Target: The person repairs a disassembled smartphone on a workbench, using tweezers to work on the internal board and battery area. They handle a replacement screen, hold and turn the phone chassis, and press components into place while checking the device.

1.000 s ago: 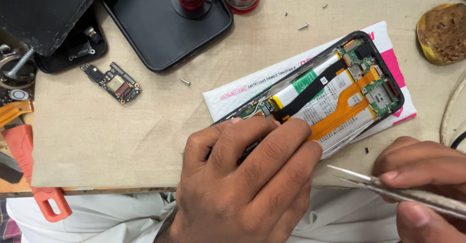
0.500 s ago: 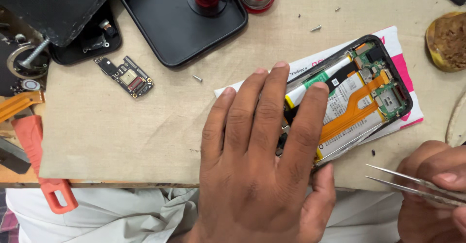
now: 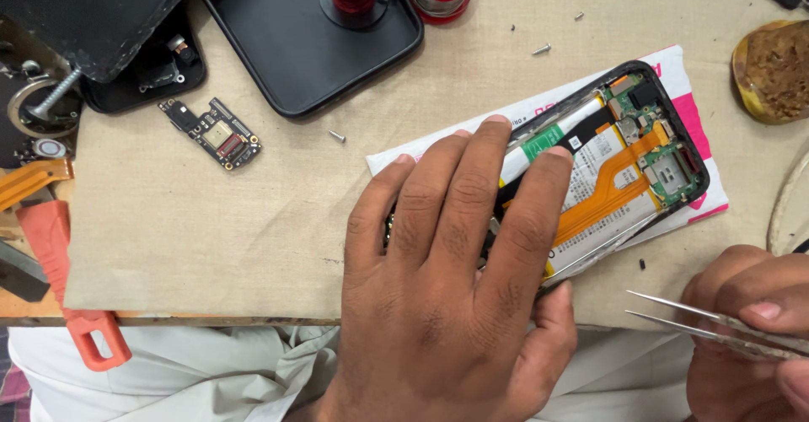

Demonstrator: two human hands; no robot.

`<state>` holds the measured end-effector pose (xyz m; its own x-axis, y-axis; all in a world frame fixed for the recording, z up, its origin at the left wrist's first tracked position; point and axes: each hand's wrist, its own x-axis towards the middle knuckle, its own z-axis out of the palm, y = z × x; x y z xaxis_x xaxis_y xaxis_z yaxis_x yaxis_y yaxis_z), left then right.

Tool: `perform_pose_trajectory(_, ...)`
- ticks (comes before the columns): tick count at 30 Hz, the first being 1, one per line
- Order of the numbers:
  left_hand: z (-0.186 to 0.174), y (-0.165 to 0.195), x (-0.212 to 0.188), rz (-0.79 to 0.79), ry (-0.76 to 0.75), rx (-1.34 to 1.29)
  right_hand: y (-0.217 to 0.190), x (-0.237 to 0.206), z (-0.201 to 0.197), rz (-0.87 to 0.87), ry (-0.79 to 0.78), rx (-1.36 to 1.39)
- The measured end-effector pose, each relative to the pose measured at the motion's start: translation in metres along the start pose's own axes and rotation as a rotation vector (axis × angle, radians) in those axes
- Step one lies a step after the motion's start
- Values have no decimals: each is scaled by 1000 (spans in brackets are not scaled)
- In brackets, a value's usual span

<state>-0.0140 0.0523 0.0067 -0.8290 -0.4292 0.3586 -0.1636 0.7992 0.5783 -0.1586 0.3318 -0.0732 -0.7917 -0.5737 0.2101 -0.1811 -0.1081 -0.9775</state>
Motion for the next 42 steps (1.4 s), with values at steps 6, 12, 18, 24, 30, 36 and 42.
perform_pose_trajectory(6, -2, -3, 0, 15, -49, -27, 7, 5, -3, -47, -44, -13)
perform_pose_trajectory(12, -3, -3, -2, 24, -66, -36, 2, 4, -4, -35, -46, 35)
perform_pose_trajectory(18, -2, -3, -3, 30, -64, -26, -4, 0, -3, 22, -24, 62)
perform_pose_trajectory(24, -2, -5, -3, 55, -74, -36, -4, 2, -4, 32, -42, 75)
perform_pose_trajectory(30, -5, -7, -3, 77, -96, -58, -5, 0, -3, 35, -39, 65)
perform_pose_trajectory(36, -8, -7, -2, 75, -106, -66, -5, 2, -2, 32, -39, 69)
perform_pose_trajectory(42, -5, -4, -1, 50, -70, -21, 0, -1, -5, 22, -11, 82)
